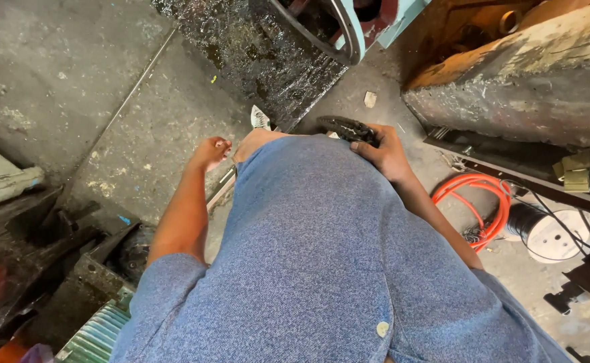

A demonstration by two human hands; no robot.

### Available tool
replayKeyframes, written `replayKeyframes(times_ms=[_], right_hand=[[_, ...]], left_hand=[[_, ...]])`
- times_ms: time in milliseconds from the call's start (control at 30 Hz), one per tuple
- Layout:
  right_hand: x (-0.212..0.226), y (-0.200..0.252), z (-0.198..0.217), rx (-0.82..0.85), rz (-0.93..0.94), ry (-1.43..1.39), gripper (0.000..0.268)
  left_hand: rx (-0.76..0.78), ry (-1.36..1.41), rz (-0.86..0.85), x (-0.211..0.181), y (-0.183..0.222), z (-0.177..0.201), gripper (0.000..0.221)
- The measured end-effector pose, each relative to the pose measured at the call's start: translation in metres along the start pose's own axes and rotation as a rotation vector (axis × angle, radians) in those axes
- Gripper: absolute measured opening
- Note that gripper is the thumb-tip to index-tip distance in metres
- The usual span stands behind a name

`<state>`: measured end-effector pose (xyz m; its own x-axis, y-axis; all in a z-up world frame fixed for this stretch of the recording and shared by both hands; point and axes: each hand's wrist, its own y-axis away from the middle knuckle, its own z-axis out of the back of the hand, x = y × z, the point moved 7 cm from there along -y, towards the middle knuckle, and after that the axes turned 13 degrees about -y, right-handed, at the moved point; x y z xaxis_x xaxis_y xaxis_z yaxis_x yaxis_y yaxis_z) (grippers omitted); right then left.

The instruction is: Handling and untangling a heavy metal chain hoist while moving through a workshop filled with electric motors.

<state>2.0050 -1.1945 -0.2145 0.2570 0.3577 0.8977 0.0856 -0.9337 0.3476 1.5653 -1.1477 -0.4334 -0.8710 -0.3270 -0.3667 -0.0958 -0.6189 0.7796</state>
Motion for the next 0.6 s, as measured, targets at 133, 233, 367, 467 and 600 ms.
replayKeyframes(times_ms=[133,233,367,467,600], right_hand=[[-0.004,-0.005,-0.006,-0.007,-0.012,0.018,0.008],[-0.008,-0.011,-0.01,-0.006,0.001,0.051,0.009],[0.005,-0.016,-0.029,-0.015,-0.019,0.101,0.013],[0.013,-0.018,-0.042,-0.04,-0.041,0.134,0.015],[0.015,-0.024,-0.054,-0.056,-0.041,0.151,0.018]], left_hand=[[-0.018,0.029,-0.008,-0.001,0.002,0.005,0.042],[-0.02,0.052,-0.019,0.009,-0.004,0.004,0.044],[-0.031,0.111,-0.022,0.033,-0.02,0.0,0.043],[-0.03,0.132,-0.032,0.056,-0.037,-0.006,0.043],[-0.008,0.134,-0.014,0.079,-0.05,-0.011,0.043]])
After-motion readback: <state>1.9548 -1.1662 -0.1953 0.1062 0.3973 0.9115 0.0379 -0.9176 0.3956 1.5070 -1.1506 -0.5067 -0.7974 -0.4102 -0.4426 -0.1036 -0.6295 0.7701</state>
